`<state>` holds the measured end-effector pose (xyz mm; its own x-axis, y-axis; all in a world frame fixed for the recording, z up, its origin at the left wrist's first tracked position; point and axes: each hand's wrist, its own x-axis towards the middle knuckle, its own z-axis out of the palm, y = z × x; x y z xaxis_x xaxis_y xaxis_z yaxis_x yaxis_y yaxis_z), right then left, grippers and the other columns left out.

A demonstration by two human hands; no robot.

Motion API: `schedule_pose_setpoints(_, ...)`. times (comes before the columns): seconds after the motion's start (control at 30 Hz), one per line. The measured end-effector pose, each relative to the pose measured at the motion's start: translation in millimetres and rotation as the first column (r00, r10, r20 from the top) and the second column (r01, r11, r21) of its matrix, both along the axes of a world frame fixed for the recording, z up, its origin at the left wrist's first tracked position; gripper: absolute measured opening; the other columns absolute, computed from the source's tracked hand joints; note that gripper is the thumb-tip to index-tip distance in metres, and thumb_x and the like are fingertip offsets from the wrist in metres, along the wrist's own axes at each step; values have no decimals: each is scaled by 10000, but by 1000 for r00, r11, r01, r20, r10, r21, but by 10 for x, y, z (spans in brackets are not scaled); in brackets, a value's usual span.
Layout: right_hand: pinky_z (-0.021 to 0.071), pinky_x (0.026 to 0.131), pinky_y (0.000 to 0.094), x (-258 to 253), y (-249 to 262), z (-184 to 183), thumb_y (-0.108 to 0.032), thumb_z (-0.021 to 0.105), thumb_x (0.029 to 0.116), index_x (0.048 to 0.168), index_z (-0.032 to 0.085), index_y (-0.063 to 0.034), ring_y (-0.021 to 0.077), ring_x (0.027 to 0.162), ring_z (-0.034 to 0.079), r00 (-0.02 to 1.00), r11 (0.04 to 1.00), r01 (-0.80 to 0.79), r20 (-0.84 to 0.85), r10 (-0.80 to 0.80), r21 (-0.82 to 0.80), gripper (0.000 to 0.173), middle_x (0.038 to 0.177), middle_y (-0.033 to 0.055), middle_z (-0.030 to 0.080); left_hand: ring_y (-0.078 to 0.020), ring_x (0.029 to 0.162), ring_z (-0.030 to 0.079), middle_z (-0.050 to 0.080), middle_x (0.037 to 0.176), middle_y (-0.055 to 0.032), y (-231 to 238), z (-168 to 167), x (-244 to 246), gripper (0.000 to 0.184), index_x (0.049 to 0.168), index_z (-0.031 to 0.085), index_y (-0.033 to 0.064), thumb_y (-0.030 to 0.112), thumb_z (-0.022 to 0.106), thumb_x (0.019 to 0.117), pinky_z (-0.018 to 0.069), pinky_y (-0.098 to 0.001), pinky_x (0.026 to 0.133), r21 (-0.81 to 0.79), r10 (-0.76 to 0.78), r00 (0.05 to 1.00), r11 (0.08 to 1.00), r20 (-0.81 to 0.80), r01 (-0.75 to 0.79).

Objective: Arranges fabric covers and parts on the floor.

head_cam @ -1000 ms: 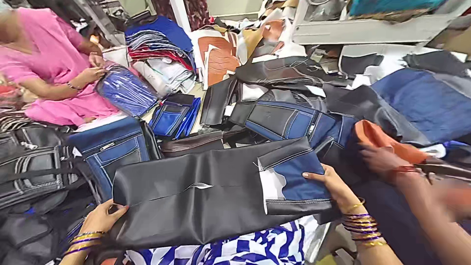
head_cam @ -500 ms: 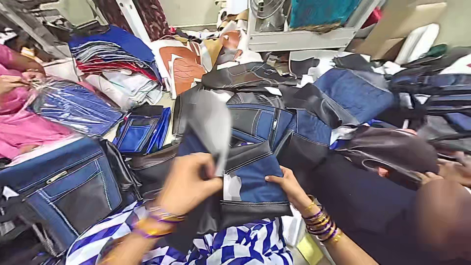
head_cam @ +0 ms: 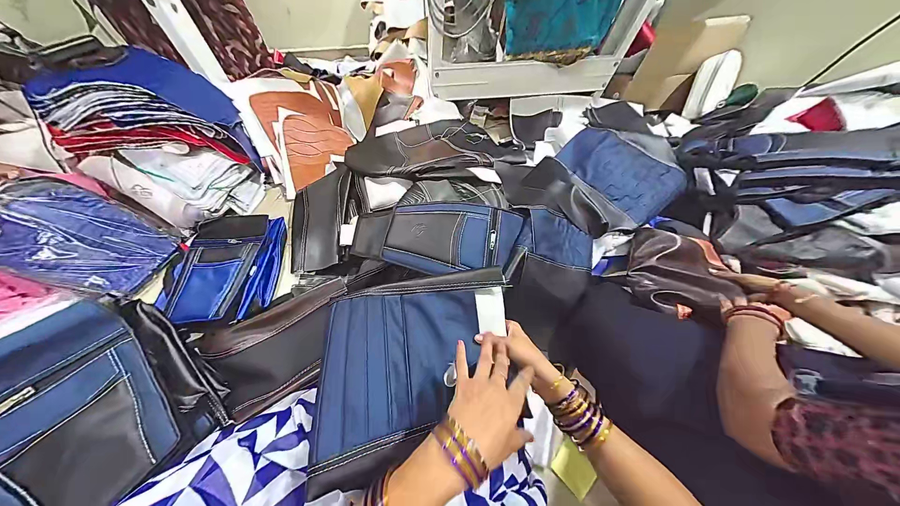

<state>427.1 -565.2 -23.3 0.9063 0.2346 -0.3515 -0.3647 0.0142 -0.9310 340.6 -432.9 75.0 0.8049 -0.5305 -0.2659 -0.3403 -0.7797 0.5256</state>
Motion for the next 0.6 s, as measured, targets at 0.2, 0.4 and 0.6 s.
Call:
schedule_pose_setpoints(0.2,610,678,220,-197,72,-243,94,620,826,1010,611,-22,40,714,705,906,896,390,84,-414,212,217,810,-15,733,-388,1534,202,379,1582,-154,718,-506,-971,574,1380,498,358,611,653,888,150,-686,1140,-353,450,676,890,584,-289)
schedule_pose_setpoints(0.4,612,744,250,-636,298,-200,20,591,935,1181,541,-7,75,818,704,850,821,527,-105,-517,219,253,941,40,707,-117,1466,287,162,1592,-244,842,-1212,-827,1369,1537,-79,-55,519,833,693,362,-268,1145,-742,791,376,-141,-483,-656)
schedule_pose_setpoints(0.6,606,808,306,-1033,137,-98,19,613,953,1272,456,-32,120,888,705,945,955,240,-269,-188,177,359,1013,57,692,-285,1390,432,243,1624,-203,864,-1105,-643,970,1629,20,168,-30,648,916,448,-436,1081,-437,579,-66,-680,-813,-589)
